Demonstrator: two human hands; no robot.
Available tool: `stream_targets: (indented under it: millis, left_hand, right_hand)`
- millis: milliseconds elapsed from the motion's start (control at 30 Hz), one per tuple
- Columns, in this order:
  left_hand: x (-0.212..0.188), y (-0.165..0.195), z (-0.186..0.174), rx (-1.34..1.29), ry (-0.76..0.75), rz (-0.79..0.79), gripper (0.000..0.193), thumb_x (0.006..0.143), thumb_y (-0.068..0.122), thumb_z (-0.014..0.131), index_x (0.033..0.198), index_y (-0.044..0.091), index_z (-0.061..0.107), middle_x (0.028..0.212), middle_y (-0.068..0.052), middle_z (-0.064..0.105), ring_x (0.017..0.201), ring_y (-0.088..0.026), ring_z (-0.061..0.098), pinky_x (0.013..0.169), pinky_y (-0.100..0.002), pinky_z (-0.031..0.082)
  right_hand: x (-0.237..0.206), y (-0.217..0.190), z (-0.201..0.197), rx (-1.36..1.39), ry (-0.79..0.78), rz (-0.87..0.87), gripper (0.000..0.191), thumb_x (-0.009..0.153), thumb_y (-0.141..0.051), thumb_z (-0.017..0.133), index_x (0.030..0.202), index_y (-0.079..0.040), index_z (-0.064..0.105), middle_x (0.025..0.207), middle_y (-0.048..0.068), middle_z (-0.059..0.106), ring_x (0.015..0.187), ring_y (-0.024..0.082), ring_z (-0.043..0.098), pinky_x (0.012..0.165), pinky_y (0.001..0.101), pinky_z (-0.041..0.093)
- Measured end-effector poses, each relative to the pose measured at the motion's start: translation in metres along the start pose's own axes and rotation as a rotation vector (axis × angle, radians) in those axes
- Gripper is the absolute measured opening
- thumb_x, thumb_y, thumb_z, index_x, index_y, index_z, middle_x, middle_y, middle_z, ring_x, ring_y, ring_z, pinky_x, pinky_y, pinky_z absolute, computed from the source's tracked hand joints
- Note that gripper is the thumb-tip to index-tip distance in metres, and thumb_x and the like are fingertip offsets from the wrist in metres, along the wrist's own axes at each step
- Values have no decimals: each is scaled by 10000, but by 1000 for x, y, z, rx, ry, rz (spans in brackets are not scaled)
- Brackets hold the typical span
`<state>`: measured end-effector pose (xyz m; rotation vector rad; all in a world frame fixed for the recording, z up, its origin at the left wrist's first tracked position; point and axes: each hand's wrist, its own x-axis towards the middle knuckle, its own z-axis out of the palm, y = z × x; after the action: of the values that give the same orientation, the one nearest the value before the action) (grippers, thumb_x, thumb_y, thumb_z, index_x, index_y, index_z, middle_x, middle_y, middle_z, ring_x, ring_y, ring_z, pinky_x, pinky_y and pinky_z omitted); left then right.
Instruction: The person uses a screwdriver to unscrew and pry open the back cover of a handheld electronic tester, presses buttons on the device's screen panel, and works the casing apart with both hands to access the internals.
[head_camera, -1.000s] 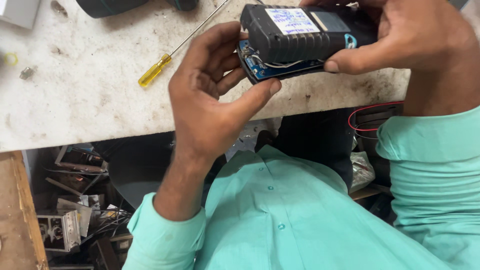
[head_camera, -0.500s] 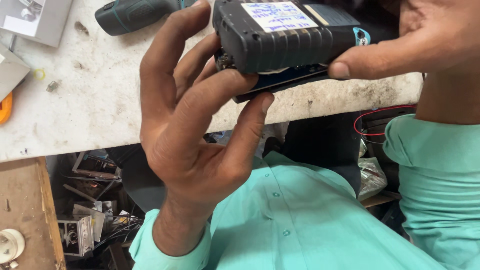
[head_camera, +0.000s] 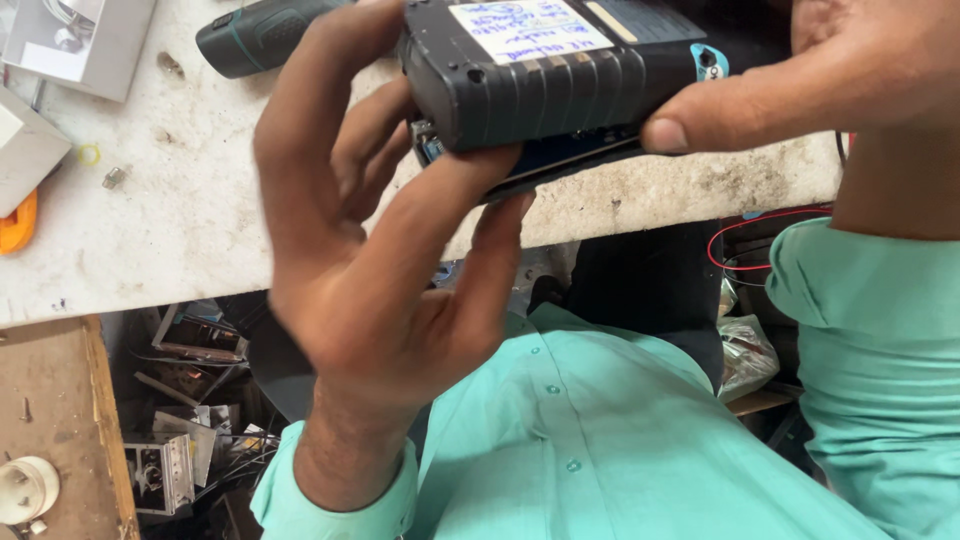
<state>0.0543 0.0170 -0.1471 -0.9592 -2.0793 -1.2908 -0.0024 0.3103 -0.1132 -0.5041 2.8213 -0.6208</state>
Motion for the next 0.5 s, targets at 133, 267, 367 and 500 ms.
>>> stream_targets:
  millis: [133,267,367,500]
  left_hand:
    - [-1,-5,4,23,61,73,315,996,-20,874,1254,37,703,1572,-131,361,1417,-331,503,1120,-338,560]
    - [0,-1,0,57,31,42,330,945,1,913,1199,24,705,1512,-203,339,1383,-359,589,1078,-347,603]
    - [3,3,-3,26,15,3,325,967,19,917,1198,22,689,1527,-198,336,1369,-314,622,1065,-322,613]
    - [4,4,-5,-36,6,4,352,1004,-17,893,1262,-11,654,1551,-162,319,1333,-266,616,1059,-289,594]
  right_hand:
    - [-3,-21,-7,-114,-8,185,524,656,-252,932,1055,10,714,667,133,661,411,250,608,376,336,485]
    - [-5,-43,-7,347,98,-250,586,717,-145,852,1213,22,587,1089,166,668,995,206,671,861,301,562]
    - [-5,-46,-7,491,101,-357,615,741,-99,836,1272,9,546,1234,164,662,1165,207,699,1012,310,596]
    - [-5,-31,-7,428,66,-360,612,721,-112,843,1257,6,573,1201,142,685,1140,218,703,980,335,596]
